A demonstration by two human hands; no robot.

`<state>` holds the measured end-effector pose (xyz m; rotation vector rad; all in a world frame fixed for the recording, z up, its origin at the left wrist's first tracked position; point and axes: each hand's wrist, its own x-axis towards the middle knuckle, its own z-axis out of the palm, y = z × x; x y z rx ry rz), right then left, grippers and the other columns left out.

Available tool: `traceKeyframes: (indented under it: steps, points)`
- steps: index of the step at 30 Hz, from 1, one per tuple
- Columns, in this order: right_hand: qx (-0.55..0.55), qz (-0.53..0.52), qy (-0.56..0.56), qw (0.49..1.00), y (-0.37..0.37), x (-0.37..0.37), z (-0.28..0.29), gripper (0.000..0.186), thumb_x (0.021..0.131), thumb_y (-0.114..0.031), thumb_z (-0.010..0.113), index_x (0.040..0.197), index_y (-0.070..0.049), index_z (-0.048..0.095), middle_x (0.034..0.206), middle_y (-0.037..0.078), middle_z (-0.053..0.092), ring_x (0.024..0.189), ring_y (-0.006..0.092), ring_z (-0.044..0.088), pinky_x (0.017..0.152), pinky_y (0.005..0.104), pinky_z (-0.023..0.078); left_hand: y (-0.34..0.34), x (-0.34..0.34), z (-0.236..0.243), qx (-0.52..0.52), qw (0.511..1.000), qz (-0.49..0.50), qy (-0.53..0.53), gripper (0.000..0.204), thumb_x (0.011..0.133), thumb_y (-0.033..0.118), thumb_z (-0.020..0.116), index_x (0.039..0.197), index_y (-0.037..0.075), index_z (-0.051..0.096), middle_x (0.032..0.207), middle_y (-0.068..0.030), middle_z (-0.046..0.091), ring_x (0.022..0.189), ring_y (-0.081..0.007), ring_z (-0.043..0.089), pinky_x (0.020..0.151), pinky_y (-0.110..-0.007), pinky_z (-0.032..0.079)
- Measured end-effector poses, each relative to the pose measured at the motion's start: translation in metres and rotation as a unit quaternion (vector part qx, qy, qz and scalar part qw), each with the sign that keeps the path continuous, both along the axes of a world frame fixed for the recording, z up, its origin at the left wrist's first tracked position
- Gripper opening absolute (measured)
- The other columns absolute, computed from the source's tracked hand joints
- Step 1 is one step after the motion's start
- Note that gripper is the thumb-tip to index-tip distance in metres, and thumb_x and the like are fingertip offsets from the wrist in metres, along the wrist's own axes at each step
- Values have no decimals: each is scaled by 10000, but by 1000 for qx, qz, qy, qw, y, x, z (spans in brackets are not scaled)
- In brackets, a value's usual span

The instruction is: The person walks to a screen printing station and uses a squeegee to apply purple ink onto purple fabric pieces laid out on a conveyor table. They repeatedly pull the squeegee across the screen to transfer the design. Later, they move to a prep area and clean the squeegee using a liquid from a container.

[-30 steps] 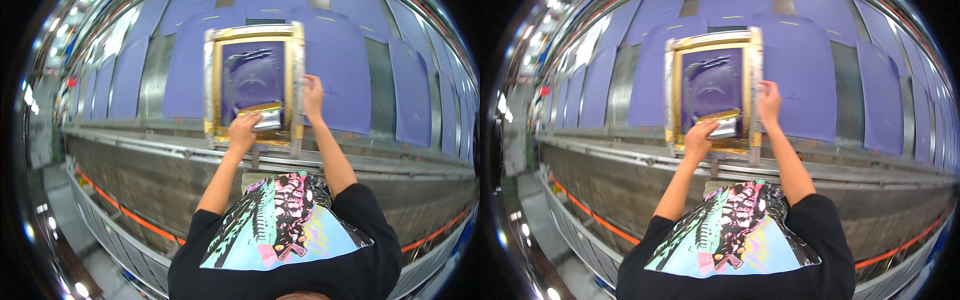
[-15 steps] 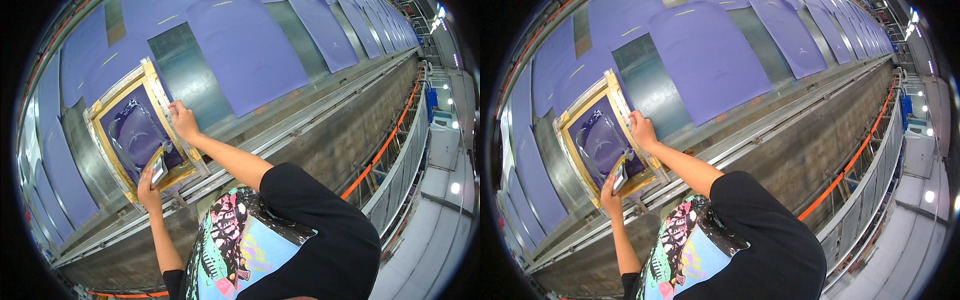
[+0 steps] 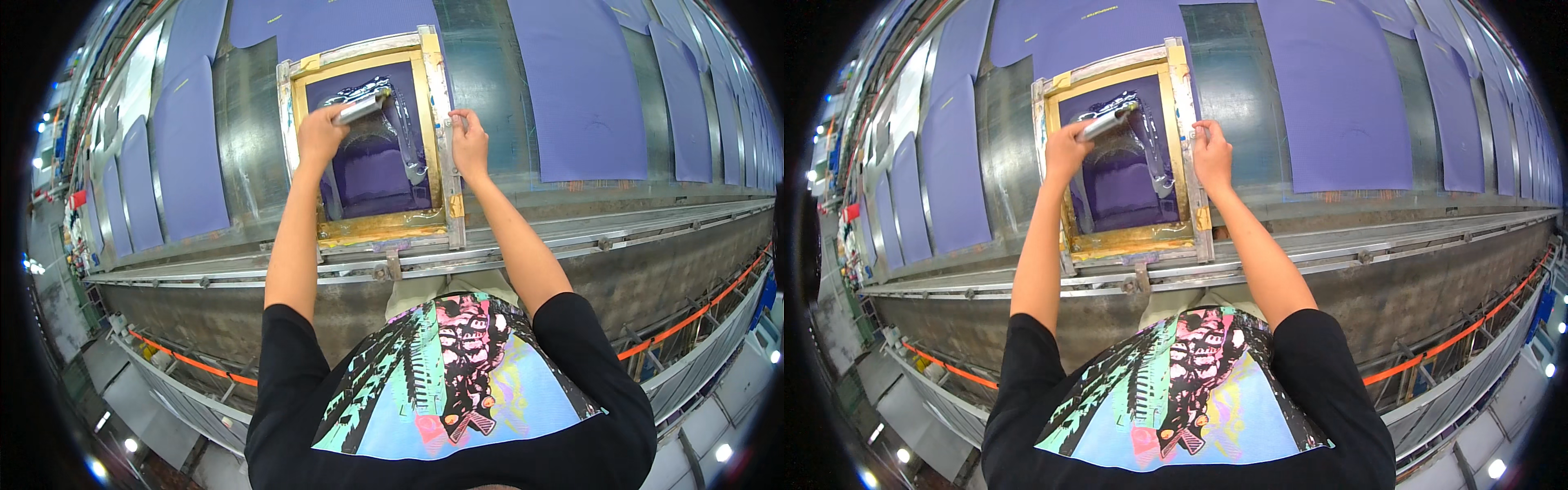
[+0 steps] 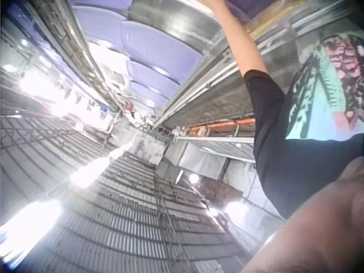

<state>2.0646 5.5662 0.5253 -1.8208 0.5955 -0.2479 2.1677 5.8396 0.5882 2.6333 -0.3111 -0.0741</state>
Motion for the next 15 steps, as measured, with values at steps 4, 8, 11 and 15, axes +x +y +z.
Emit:
traceKeyframes:
  steps: [4,8,11,15]
  points:
    - [1,-3,-12,1000,-3,-1,0,192,1041,-253,600,1099,-101,701,580,63,501,538,156,473,555,378,378,-17,-25,-20,13,985,-36,-168,382,824,-26,663,1064,231,811,1122,-32,774,1014,-271,720,866,-401,577]
    - [-2,3,12,1000,-12,-5,2,188,1040,-245,592,1098,-97,692,609,115,561,567,241,559,589,410,429,-16,-123,-20,75,981,-72,-166,420,779,-60,673,1079,205,801,1155,-10,773,1064,-265,711,875,-400,560]
    - [-5,4,25,1000,-18,-11,6,195,1041,-248,587,1100,-92,687,626,143,592,586,288,602,612,427,456,-19,-145,-4,51,982,-85,-160,447,770,-90,670,1082,201,800,1157,-10,775,1111,-255,709,944,-382,559]
    - [-12,-7,27,1000,-18,-16,8,204,1045,-255,580,1101,-90,684,635,146,597,589,302,599,611,439,450,-29,-63,5,-43,998,-4,-51,429,779,-70,673,1107,178,793,1171,-44,766,1060,-289,720,923,-398,568]
